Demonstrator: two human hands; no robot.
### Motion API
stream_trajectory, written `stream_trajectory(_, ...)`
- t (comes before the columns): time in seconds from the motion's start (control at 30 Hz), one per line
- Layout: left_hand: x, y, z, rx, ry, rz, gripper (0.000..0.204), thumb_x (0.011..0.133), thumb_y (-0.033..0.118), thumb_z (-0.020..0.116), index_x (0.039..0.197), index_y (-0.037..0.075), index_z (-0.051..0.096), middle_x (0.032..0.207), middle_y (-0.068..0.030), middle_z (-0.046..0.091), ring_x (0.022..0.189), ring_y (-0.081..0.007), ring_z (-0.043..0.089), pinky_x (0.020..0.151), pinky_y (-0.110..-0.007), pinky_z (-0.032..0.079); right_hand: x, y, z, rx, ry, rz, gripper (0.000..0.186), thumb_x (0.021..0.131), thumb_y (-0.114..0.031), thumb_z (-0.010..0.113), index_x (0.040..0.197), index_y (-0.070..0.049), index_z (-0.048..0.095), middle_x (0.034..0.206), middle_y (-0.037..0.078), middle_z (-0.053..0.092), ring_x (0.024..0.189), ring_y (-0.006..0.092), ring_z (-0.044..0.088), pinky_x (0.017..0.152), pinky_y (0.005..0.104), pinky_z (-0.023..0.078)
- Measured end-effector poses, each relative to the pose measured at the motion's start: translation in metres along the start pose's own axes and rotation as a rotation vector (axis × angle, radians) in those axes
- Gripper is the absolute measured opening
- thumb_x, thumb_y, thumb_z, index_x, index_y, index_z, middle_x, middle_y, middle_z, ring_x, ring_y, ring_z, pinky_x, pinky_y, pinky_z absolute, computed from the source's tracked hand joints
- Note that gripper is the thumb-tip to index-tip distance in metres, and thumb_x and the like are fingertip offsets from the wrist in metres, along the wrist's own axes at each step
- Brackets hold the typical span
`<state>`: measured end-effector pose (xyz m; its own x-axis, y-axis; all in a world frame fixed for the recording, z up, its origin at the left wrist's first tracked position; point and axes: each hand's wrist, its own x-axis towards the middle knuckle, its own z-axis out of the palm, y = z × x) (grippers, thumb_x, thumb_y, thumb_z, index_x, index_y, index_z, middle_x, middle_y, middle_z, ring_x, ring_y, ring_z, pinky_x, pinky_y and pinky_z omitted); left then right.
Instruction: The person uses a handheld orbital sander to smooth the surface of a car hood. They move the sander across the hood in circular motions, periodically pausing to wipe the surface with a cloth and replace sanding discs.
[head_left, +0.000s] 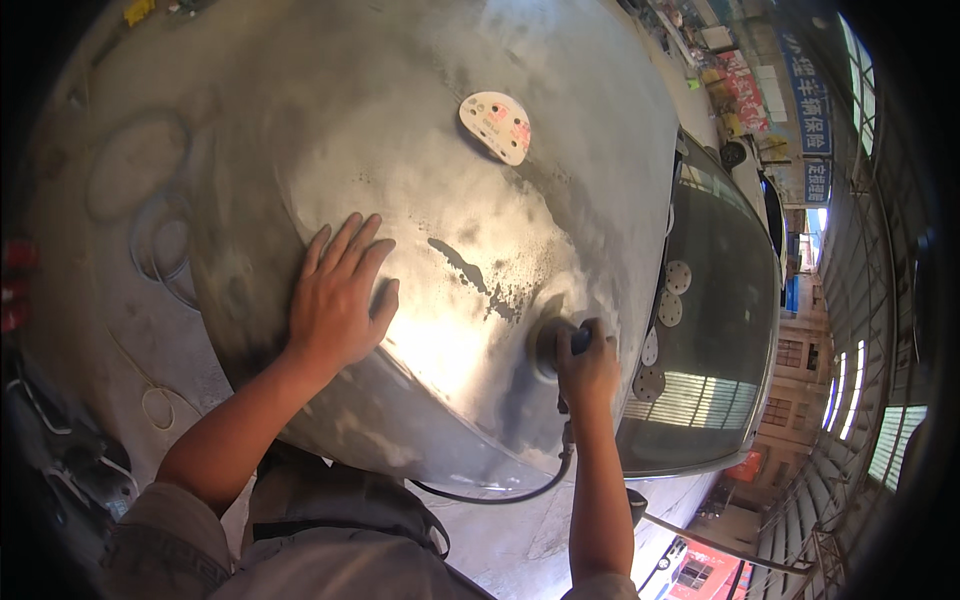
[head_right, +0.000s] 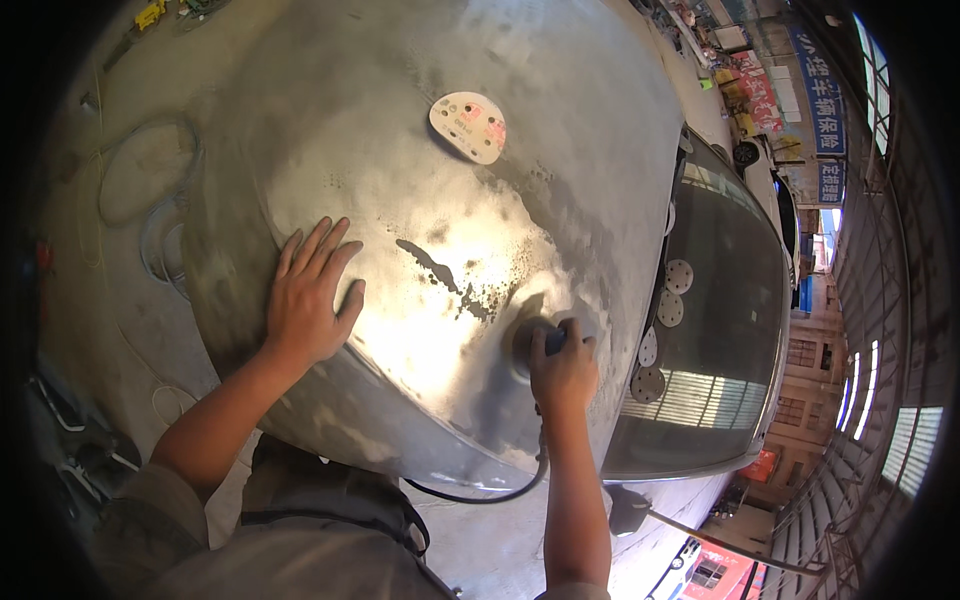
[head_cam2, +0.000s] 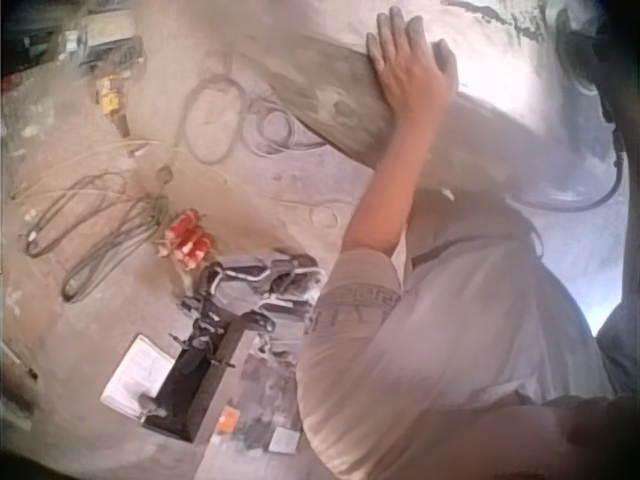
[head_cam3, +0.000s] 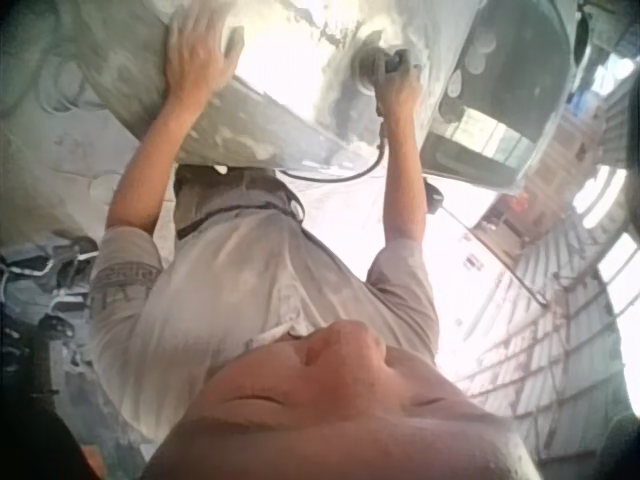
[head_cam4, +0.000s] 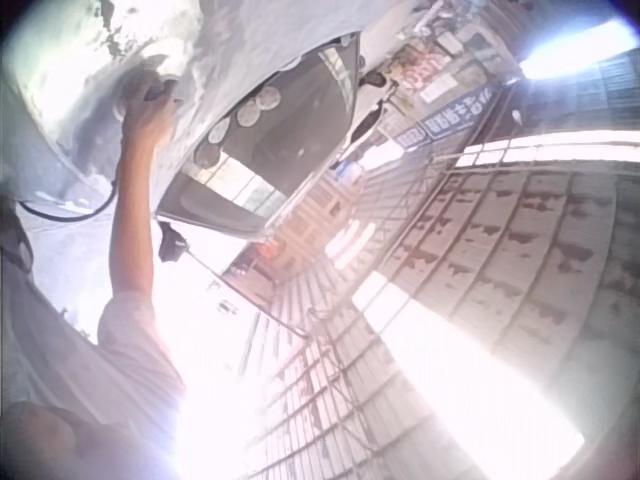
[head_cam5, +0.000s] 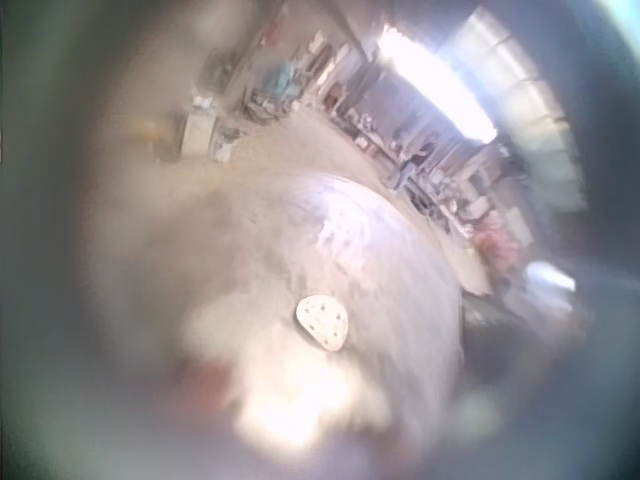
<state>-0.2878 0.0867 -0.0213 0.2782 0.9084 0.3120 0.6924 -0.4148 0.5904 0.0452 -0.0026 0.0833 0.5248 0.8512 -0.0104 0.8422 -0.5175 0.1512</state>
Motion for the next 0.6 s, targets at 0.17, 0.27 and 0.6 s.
stream_trajectory(0.17,0.0,0.002,0.001,0.011,0.014,0.013,0.044,0.102,0.022,0.069,0.142,0.004,0.064,0.161,-0.0205,0.058,0.157,-0.0399,0.046,0.131,-0.06,0.031,-0.002,-0.008,-0.011,-0.05,-0.032,0.031,0.042,0.1,-0.049,0.071,0.126,-0.015,0.07,0.117,0.024,0.068,0.096,0.0495,0.075,0.082,0.0587,0.06)
stream_trajectory(0.27,0.004,-0.001,0.0,0.012,0.015,0.011,0.043,0.102,0.022,0.069,0.141,0.004,0.064,0.161,-0.0205,0.058,0.156,-0.0402,0.046,0.131,-0.06,0.031,0.007,-0.01,-0.013,-0.024,-0.032,0.03,0.044,0.099,-0.051,0.072,0.126,-0.015,0.07,0.117,0.024,0.068,0.098,0.0493,0.076,0.083,0.0583,0.06)
stream_trajectory(0.6,0.003,-0.001,0.0,0.014,0.022,0.016,0.044,0.101,0.02,0.07,0.141,0.004,0.064,0.161,-0.0204,0.058,0.155,-0.0404,0.047,0.13,-0.06,0.032,-0.005,-0.013,-0.007,0.039,-0.044,0.029,0.041,0.1,-0.048,0.073,0.125,-0.016,0.07,0.12,0.024,0.069,0.099,0.0484,0.075,0.085,0.0575,0.06)
